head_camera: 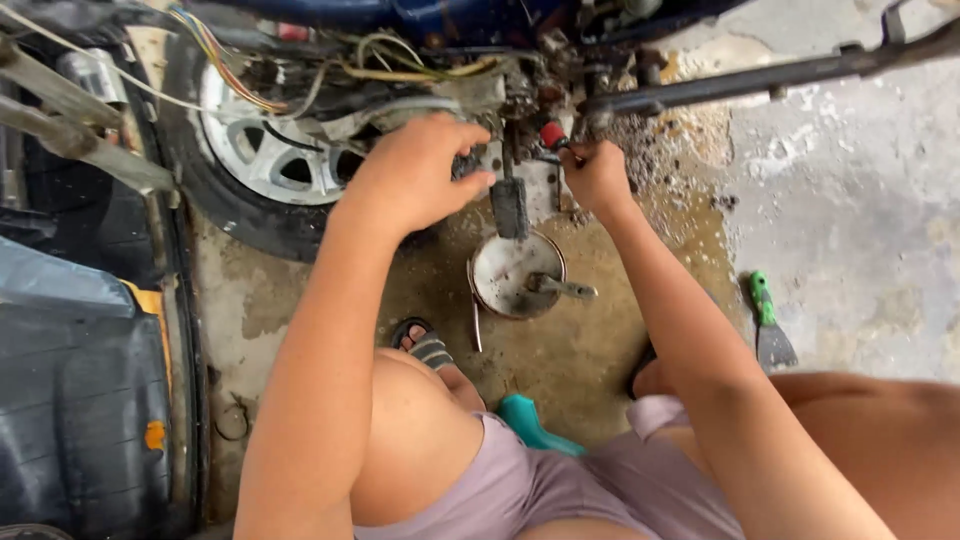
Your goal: The person scrubs the rear wheel, chain, and frame of a blue motorcycle using a brush and a liquid from a metal container. They repeatedly dip the brush into the container and scrub various parts of the motorcycle's undercarriage and frame.
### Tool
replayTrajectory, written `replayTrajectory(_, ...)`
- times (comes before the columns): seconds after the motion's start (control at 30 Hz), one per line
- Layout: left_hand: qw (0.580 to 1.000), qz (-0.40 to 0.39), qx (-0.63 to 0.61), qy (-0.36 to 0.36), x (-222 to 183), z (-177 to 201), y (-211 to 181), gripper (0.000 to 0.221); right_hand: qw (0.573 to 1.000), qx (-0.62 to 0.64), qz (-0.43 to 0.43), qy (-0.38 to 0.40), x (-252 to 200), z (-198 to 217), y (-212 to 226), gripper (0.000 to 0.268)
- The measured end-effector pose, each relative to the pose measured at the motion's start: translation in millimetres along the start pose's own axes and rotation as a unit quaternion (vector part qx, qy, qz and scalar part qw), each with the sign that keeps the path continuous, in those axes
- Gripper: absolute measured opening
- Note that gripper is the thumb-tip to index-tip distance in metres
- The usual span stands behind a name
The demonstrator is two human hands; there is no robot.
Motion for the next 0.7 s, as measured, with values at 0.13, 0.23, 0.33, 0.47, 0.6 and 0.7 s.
replayTrajectory(0.13, 0.999, -0.04, 0.017, -0.001, -3, 8, -16, 0.044, 0.996, -0.053, -0.077, -0.007, 20, -22, -61, 0.019)
replayTrajectory(0.23, 0.999, 0.001, -0.022, 0.044, -15, -1, -7, 0.046, 0.998, 0.009, -0.056, 0.002, 0, -17, -20, 0.014)
replayTrajectory(0.33, 1.0, -0.016, -0.006, 0.024, -13, 7, -11, 0.046, 0.996, -0.002, -0.084, -0.021, 5, -6, -33, 0.017)
replayTrajectory(0.47, 0.998, 0.02, -0.018, 0.049, -33, 5, -1, 0.046, 0.994, 0.01, -0.104, 0.018, -1, -29, -35, 0.019)
replayTrajectory(0.6, 0.998, 0.019, -0.016, 0.051, -35, 8, -4, 0.047, 0.994, 0.037, -0.103, 0.02, -5, -15, -10, 0.022)
replayTrajectory(0.7, 1.0, -0.007, -0.016, 0.023, -31, 11, -4, 0.045, 0.993, -0.025, -0.11, 0.02, 24, -39, -86, 0.022)
Point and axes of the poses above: each hand's wrist, its own x-axis towards the middle knuckle, its own z-axis out of the back of the hand, y = z × x, the point moved 10 cm from there along x, towards the middle knuckle, and after that the axes turned 5 degrees about y, right-handed, at the moved point
